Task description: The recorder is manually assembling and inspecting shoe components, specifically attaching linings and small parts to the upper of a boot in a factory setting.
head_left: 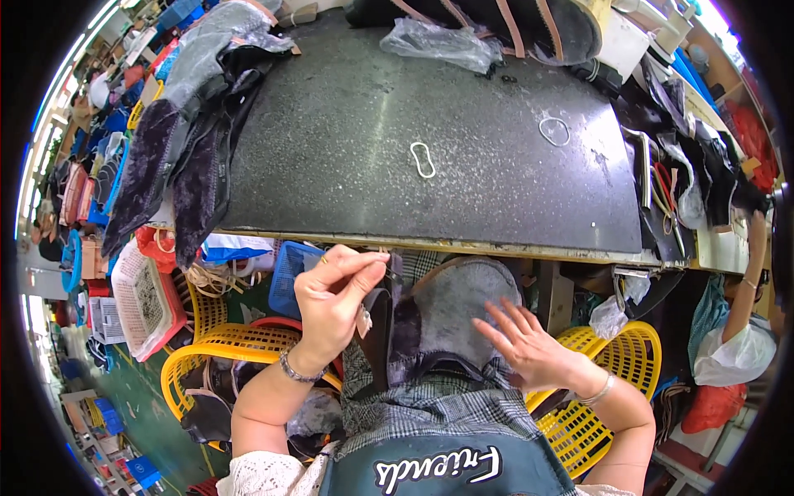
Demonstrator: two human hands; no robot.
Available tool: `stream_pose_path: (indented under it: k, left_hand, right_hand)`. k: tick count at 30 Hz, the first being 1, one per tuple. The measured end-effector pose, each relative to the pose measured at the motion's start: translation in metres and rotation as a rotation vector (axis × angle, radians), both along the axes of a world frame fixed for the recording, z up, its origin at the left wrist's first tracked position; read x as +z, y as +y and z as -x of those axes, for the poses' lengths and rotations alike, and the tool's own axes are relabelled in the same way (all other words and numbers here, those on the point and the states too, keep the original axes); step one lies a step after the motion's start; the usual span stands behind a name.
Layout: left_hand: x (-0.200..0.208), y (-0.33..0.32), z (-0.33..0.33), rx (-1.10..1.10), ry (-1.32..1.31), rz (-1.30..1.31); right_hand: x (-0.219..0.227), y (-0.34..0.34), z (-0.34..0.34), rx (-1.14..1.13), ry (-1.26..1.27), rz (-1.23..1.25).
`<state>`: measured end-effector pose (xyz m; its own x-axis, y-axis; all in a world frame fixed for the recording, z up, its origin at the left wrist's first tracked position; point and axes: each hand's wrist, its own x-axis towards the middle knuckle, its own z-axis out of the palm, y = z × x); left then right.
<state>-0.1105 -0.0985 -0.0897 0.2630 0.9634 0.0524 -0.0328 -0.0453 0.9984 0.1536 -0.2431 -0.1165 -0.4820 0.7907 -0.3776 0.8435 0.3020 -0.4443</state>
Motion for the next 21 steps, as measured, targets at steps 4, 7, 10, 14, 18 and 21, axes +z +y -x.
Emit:
stream_pose_path:
  k: [4, 7, 10, 14, 18, 21]
  left_hand:
    - [-0.012, 0.008, 0.004, -0.206, -0.023, 0.116]
    - [0.004, 0.008, 0.008, -0.587, 0.045, 0.263]
    - [0.014, -0.001, -0.003, -0.775, 0.157, 0.061]
    - [0.007, -0.022, -0.022, -0.653, 0.513, -0.030]
    - [-0.010, -0.024, -0.006, -0.476, 0.286, 0.302]
    - [-0.014, -0.025, -0.003, -0.464, 0.225, 0.448]
  right_hand:
    - [-0.054, -0.014, -0.019, -0.121, 0.161, -0.189]
    - [-0.047, 0.017, -0.024, -0.238, 0.469, -0.482]
    - [0.007, 0.068, 0.007, -0.148, 0.439, -0.565]
    - [0.016, 0.096, 0.039, -0.190, 0.584, -0.601]
    - [0.003, 0.091, 0.044, -0.283, 0.635, -0.846]
    - [0.002, 0.074, 0.053, -0.286, 0.448, -1.151]
